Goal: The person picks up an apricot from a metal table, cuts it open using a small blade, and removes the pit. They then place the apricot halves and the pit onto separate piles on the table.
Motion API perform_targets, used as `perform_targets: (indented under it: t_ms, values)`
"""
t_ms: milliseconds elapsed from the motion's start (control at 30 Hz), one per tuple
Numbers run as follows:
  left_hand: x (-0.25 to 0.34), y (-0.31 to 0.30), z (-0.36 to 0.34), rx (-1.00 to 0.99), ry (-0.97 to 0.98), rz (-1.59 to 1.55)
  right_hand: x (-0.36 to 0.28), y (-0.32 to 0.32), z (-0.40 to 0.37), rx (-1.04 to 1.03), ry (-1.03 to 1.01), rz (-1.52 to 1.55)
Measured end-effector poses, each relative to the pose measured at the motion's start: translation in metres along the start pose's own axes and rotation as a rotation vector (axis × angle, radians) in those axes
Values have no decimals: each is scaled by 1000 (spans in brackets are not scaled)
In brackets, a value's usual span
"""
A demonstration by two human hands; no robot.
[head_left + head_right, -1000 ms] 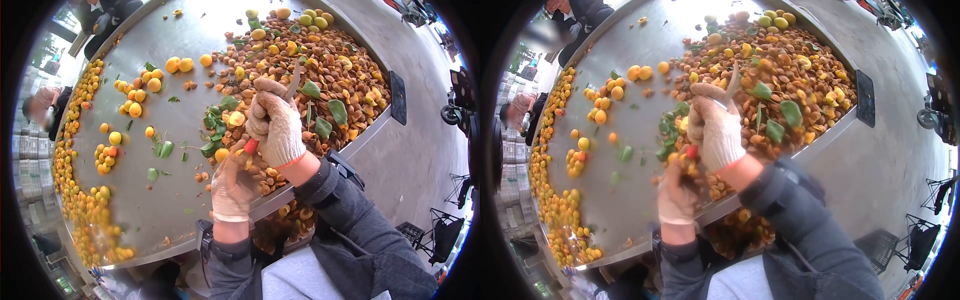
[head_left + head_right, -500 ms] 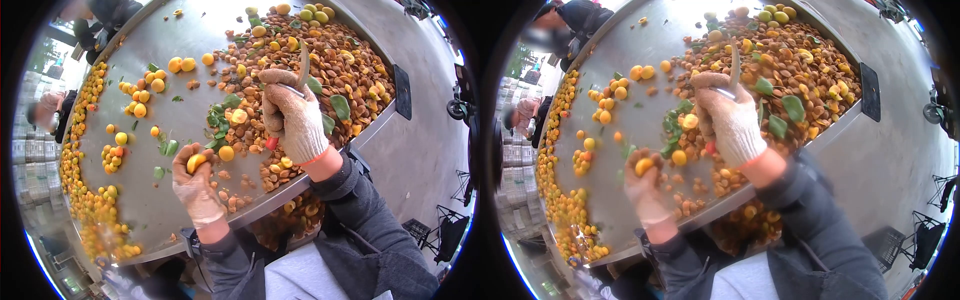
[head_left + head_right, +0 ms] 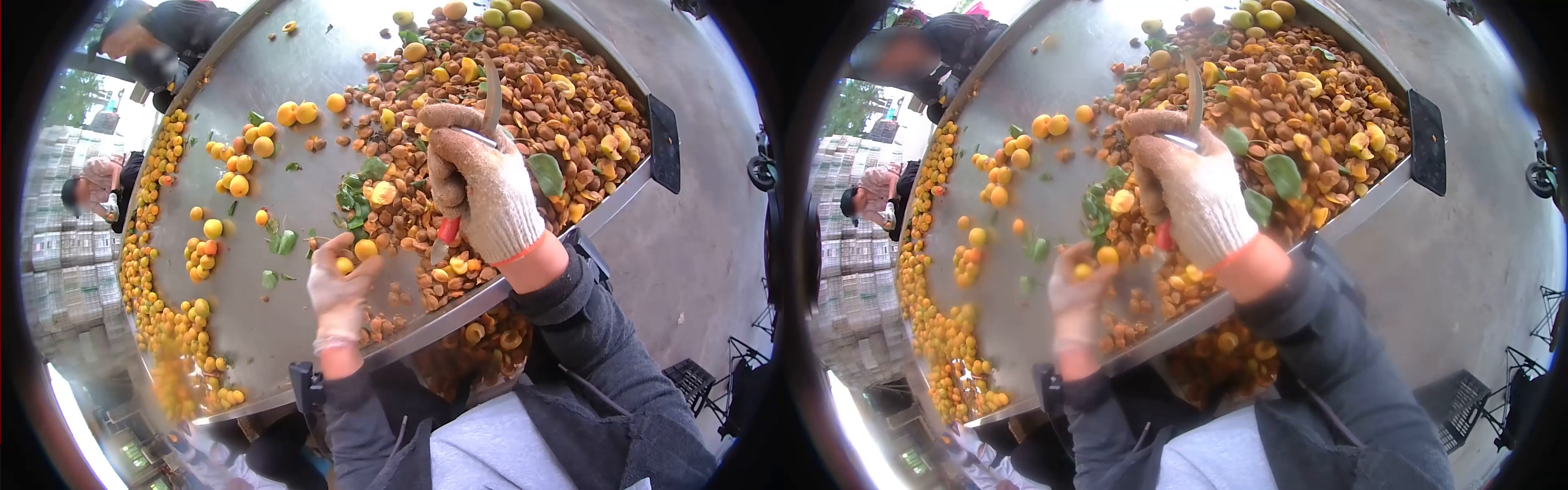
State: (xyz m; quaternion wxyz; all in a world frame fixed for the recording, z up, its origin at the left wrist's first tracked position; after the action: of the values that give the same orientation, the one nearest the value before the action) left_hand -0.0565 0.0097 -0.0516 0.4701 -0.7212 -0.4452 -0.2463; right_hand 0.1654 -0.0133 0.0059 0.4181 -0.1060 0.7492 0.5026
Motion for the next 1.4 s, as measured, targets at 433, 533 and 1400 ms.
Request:
perform_targets:
  t_ms: [433, 533, 1400]
  values:
    - [16, -27, -45, 225, 366, 291, -7, -2, 1, -3, 27, 16]
    - [25, -32, -88, -169, 536, 373, -3, 3, 0, -30, 23, -37]
    - [9, -41, -35, -223, -134, -917, 101, 139, 159, -594, -375, -1379]
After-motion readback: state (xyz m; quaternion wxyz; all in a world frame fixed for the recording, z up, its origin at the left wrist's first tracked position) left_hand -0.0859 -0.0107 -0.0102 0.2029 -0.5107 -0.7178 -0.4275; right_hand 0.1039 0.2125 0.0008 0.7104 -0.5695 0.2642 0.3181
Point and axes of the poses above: each hand's wrist, its own z-axis towards the middle knuckle, its own y-axis out of the palm, x = y × z, the point moved 2 cm from there along z, towards the middle knuckle, and after that the axes turned 11 degrees about -y, right-handed, at the moved point
